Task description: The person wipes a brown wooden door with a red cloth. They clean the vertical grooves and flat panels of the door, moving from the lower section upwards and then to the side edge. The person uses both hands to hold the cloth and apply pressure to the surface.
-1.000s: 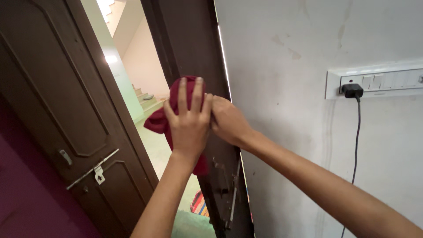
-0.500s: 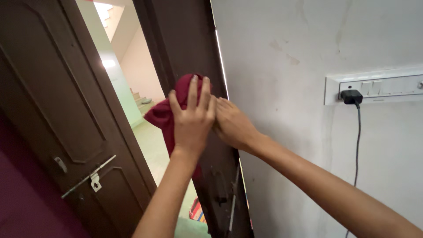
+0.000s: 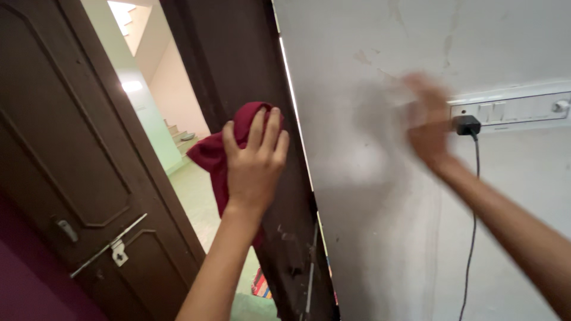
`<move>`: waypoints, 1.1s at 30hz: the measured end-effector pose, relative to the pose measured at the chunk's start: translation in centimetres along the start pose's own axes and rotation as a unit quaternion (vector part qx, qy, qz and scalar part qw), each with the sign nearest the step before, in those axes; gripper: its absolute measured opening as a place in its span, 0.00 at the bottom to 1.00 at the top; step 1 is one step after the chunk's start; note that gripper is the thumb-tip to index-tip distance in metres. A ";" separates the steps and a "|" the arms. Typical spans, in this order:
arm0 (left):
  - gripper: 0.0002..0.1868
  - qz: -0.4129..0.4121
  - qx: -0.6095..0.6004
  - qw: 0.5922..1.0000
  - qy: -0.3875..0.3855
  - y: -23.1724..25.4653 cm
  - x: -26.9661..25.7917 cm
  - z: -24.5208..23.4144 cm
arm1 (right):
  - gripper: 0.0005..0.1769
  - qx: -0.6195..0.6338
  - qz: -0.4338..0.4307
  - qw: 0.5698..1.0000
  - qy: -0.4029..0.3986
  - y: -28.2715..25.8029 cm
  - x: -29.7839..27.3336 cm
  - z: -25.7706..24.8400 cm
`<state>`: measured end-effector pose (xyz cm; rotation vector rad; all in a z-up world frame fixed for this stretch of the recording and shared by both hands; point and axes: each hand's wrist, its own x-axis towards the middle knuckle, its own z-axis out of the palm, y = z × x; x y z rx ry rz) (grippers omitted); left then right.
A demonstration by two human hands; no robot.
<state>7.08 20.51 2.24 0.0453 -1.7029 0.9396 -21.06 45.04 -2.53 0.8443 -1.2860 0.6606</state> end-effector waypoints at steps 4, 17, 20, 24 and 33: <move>0.08 -0.016 -0.036 0.998 0.048 0.1 -0.1 0.3 | 0.39 -0.145 0.239 0.960 0.004 14.0 -8.6 -9.1; 0.04 -0.066 -0.103 0.987 0.100 -1.0 -1.3 0.3 | 0.39 -0.316 0.173 0.914 -0.189 18.0 -15.6 -11.3; 0.04 -0.072 -0.113 0.985 0.105 -0.8 -1.4 0.3 | 0.35 -0.432 0.119 0.850 -0.279 20.7 -17.3 -10.7; 0.06 -0.073 -0.103 0.987 0.097 -0.8 -1.4 0.6 | 0.24 -0.321 0.191 0.897 -0.235 22.3 -16.6 -10.3; 0.31 -0.190 -0.199 0.957 0.093 -1.1 -1.0 -0.6 | 0.12 0.013 0.021 0.999 -0.033 3.8 1.6 -1.0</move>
